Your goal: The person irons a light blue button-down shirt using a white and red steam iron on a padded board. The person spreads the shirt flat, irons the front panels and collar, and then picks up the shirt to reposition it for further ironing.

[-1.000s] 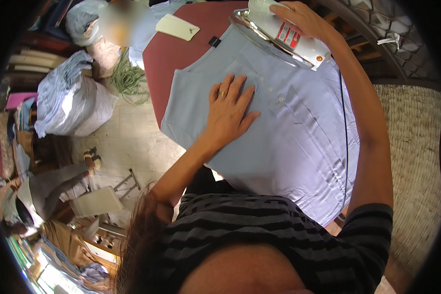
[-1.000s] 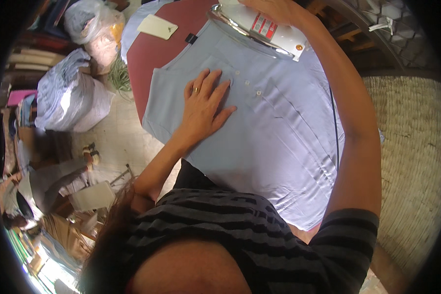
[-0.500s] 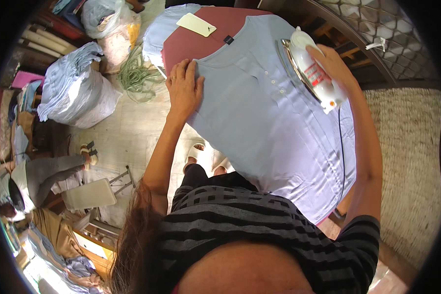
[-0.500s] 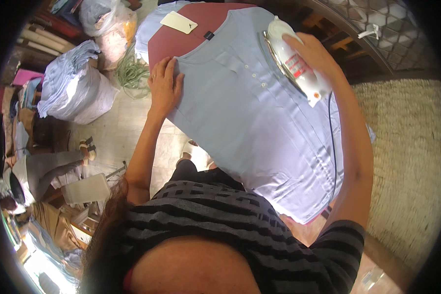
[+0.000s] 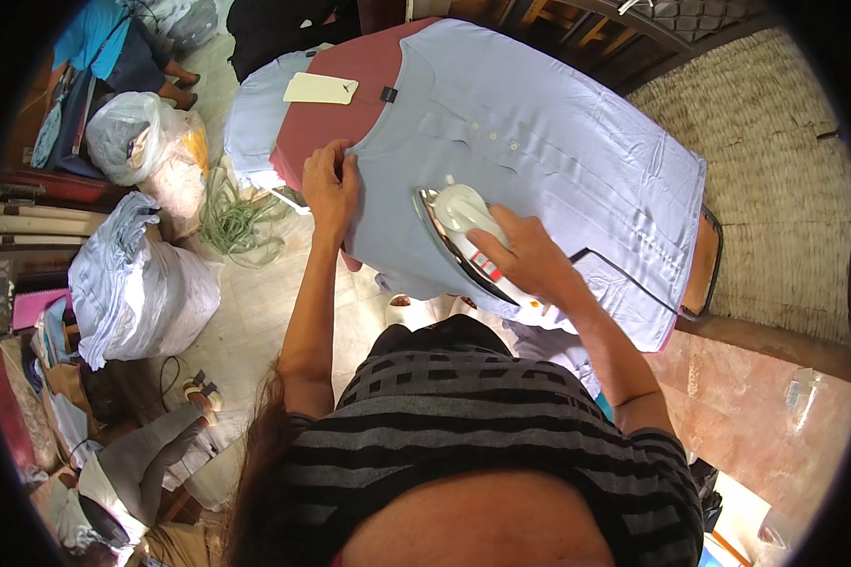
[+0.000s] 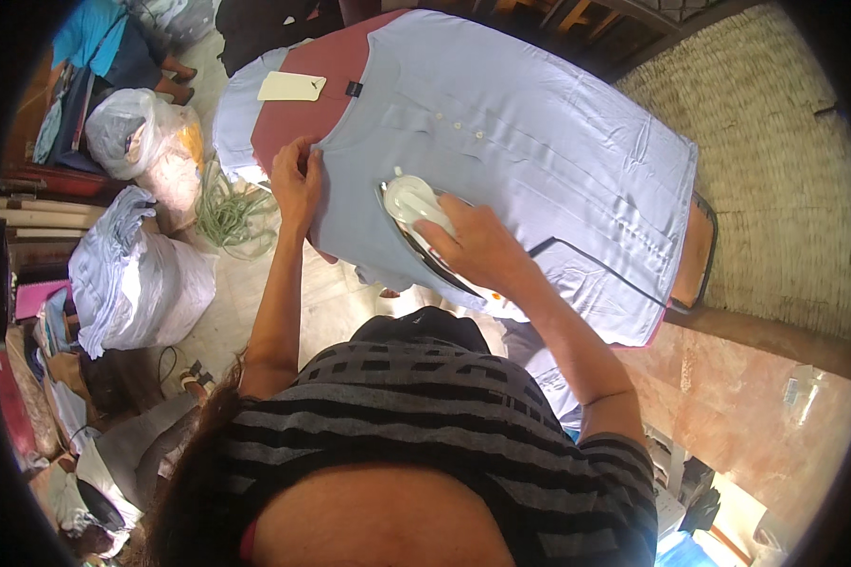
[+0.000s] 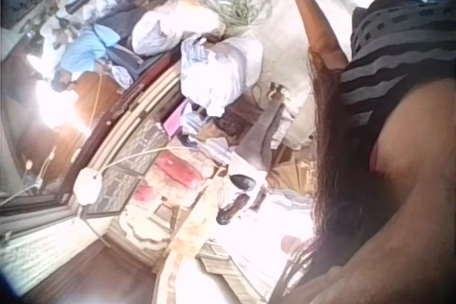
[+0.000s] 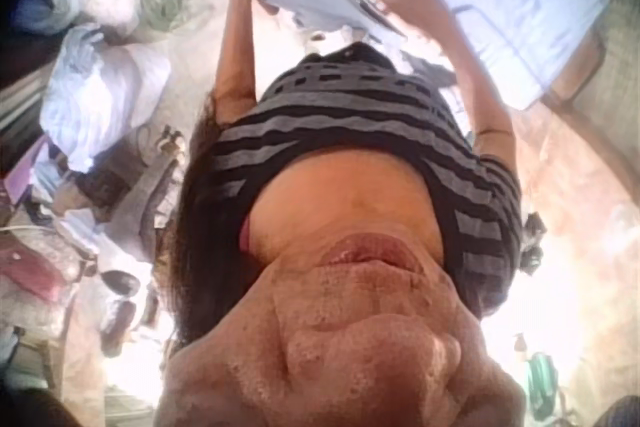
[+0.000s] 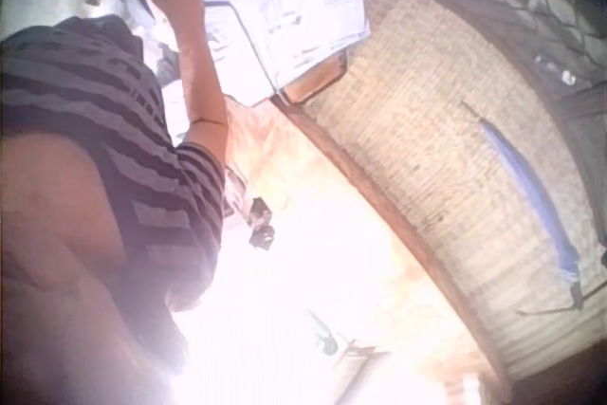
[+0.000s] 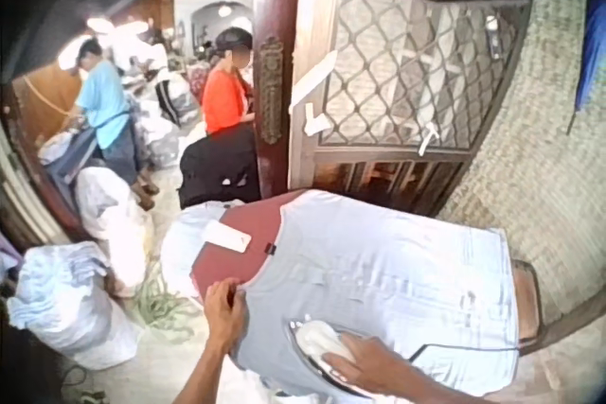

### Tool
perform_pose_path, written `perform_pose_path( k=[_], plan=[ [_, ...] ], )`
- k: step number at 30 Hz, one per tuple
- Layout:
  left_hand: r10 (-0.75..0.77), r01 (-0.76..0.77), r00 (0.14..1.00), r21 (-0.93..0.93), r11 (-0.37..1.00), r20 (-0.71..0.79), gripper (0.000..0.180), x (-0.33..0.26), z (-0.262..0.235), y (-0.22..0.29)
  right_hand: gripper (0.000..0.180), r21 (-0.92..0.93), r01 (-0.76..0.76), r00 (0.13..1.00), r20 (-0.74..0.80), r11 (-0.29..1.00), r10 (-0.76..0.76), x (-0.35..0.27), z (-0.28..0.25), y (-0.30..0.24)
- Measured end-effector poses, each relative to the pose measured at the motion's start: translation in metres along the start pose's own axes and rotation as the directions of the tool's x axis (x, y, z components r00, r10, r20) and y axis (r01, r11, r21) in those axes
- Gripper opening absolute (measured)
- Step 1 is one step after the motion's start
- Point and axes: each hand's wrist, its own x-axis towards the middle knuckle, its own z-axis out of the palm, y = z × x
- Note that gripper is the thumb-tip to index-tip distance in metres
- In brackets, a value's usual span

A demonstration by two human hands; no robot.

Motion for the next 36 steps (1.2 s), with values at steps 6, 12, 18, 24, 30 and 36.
perform_pose_path(
  k=[6, 12, 18, 24, 30, 36],
  plan=[
    [-0.041, 0.043, 0.999, -0.188, 0.981, 0.017, 0.020, 0.009, 0.004, -0.020, 0.041, 0.078, -0.065, 0.993, -0.096, 0.995, 0.072, 0.010, 0.016, -0.017],
    [0.058, -0.052, 0.997, -0.115, 0.992, 0.047, 0.022, 0.010, 0.003, -0.022, 0.043, 0.044, -0.095, 0.988, -0.114, 0.994, 0.100, 0.000, 0.013, -0.008],
    [0.161, -0.157, 0.966, -0.037, 0.987, 0.200, 0.036, -0.007, -0.015, 0.003, 0.042, 0.072, -0.186, 0.971, -0.142, 0.980, 0.194, -0.077, -0.040, 0.036],
    [0.420, -0.448, 0.894, 0.289, 0.846, 0.155, 0.032, -0.064, -0.034, 0.064, 0.034, 0.506, -0.460, 0.568, -0.464, 0.729, 0.680, -0.203, -0.117, 0.102],
    [-0.330, 0.351, 0.732, 0.086, 0.933, 0.596, 0.026, -0.166, -0.038, 0.122, 0.039, 0.395, -0.518, 0.439, -0.639, 0.759, 0.632, -0.240, -0.229, 0.203],
    [-0.523, 0.778, 0.487, -0.074, 0.624, 0.699, 0.044, -0.226, 0.013, 0.135, 0.043, 0.392, -0.532, 0.451, -0.619, 0.750, 0.643, -0.262, -0.304, 0.329]
  ],
)
